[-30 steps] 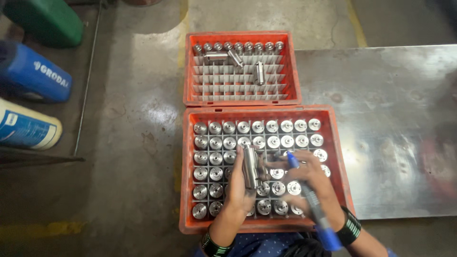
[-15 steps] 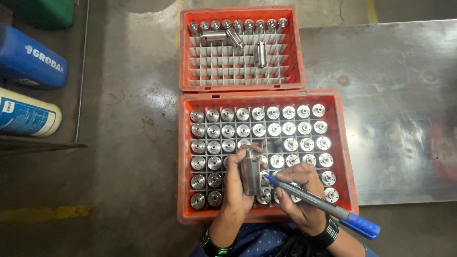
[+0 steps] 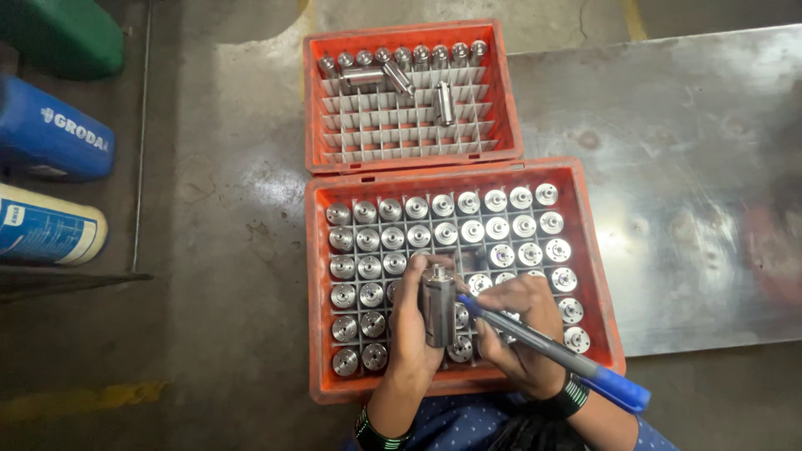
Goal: The person picks up cylindrical metal parts from a red crate, marks them with a blue marker, and places them back into the crate. The process is repeated for multiple parts.
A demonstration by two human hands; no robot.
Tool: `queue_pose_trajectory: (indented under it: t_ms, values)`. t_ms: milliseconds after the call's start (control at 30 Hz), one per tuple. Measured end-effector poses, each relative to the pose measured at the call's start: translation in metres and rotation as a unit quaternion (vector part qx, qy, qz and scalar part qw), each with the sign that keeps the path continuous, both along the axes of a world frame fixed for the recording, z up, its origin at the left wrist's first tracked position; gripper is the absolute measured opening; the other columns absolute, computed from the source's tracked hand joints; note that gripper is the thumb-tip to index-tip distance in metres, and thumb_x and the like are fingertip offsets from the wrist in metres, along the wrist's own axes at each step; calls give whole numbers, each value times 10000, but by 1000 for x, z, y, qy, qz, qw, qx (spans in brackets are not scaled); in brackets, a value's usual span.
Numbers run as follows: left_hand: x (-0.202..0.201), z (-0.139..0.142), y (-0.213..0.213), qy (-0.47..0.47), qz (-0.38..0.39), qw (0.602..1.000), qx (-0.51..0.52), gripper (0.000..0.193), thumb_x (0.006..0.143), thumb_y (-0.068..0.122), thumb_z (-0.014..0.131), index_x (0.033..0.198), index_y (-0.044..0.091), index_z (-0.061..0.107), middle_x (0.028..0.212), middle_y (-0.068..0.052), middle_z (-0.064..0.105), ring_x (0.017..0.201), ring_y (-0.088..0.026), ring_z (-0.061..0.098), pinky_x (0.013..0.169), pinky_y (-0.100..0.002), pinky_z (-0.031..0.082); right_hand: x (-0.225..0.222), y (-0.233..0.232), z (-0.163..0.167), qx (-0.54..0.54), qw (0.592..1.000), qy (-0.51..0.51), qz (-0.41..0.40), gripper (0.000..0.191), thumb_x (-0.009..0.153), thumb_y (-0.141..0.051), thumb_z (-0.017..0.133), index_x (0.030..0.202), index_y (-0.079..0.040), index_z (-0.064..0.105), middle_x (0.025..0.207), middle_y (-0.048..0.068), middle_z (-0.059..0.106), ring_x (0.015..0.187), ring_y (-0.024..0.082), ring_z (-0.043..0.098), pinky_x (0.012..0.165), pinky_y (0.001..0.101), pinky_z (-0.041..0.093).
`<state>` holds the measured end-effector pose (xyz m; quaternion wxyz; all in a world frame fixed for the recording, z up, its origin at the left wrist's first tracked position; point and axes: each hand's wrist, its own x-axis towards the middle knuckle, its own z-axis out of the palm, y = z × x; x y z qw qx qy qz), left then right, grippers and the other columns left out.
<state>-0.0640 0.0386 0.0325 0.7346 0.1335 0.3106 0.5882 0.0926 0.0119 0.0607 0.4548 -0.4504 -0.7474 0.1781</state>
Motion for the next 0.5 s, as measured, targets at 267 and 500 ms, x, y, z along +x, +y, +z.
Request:
queue_pose_trajectory:
  t_ms: [267,500]
  values:
    - [0,-2,-2,-21,8,1000,-16,346,1031,362,537,1109,32,600,870,-67,656,813,-162,667,699,-288,567,-4,-14,-5,7,999,-24,31,332,745,-80,719,1033,-109,558,926,56,687,809,225,598,773,391,443]
    - [12,-9,-3,-27,15,999,-37,366,1043,405,544,1072,44,599,835,-79,651,772,-169,662,695,-299,575,4,-2,-4,38,997,-64,-9,367,726,-72,715,1058,-72,558,943,90,680,815,266,583,768,408,449]
